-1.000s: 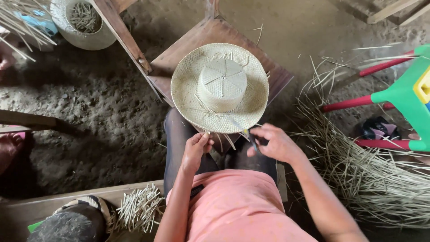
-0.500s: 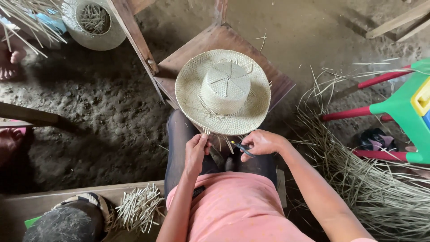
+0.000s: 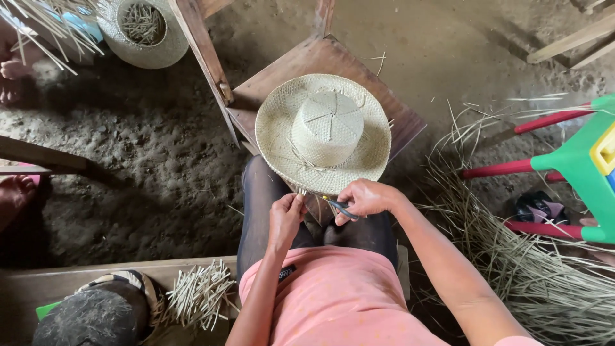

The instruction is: Trimming the excess straw from the brim of a handmade woven hat using scissors.

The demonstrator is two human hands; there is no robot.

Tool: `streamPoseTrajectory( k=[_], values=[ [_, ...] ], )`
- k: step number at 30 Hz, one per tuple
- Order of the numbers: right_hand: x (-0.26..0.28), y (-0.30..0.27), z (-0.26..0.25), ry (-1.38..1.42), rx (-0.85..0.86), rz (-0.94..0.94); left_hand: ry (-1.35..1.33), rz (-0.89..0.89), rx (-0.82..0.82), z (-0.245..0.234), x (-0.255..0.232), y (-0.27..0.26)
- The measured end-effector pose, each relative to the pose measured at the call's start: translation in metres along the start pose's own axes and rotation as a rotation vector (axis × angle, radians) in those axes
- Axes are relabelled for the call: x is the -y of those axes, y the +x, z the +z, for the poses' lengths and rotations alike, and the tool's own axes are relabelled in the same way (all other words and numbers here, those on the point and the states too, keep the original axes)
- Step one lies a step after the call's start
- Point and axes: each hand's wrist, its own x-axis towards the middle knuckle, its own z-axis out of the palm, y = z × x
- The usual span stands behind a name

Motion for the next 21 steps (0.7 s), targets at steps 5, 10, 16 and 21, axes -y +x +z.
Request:
streamPoseTrajectory(
  k=[5,10,16,21],
  values=[
    [-0.001,0.001,0.002,0.091,-0.002,-0.029,0.034,-0.009,-0.01,-0.001,-0.001,-0.002],
    [-0.004,0.005,0.004,0.159,0.009,-0.047,0.045,-0.004,-0.017,-0.003,-0.003,-0.002],
    [-0.009,0.009,0.007,0.244,0.002,-0.092,0.02,-0.015,-0.027,-0.003,-0.011,-0.008],
    [-0.017,0.014,0.008,0.231,-0.031,-0.119,0.059,-0.043,-0.05,-0.002,-0.008,-0.009]
  ],
)
